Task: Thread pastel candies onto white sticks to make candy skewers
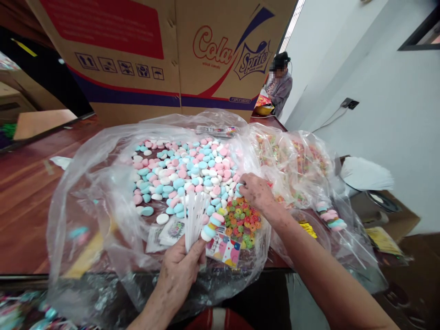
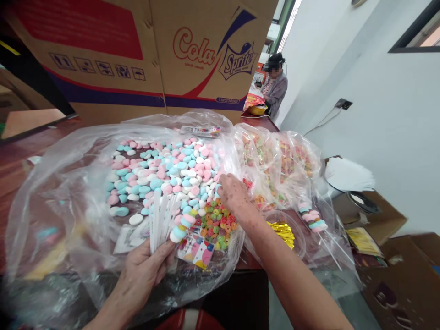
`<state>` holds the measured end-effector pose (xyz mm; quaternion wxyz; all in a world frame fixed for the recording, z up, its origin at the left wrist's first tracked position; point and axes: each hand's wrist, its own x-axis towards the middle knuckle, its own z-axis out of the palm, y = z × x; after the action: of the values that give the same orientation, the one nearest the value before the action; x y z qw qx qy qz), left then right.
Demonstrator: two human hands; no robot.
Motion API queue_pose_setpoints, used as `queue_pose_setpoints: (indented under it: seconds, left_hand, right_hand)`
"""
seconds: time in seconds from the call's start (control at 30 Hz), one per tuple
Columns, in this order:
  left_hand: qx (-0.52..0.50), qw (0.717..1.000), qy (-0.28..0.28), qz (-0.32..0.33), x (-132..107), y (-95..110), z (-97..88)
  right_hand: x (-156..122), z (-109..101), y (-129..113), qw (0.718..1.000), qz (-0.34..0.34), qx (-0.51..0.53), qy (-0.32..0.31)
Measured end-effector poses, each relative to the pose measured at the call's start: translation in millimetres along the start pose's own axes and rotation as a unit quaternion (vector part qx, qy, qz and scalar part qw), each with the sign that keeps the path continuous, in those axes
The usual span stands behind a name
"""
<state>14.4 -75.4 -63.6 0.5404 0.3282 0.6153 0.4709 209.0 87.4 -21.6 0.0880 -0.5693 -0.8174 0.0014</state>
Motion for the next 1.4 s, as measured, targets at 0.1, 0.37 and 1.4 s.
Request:
queue_pose_setpoints:
  seconds: [0.1, 0.37, 1.4]
  left_hand:
    - [0.003, 1.0, -0.01, 0.007, 1, -3, -1.4]
    - [0.005, 1.0, -0.02, 0.007, 5, -6, -3.3]
    - [0.041, 0.997, -0.026, 0.056, 4, -10, -6.6]
  right_hand:
    - [2, -14, 2, 0.999, 0.021, 0.011, 0.026]
    - [-16, -14, -2, 0.998, -0.034, 0.022, 0.048]
    - [-10, -9, -3, 0.987, -0.127, 0.102, -0.006]
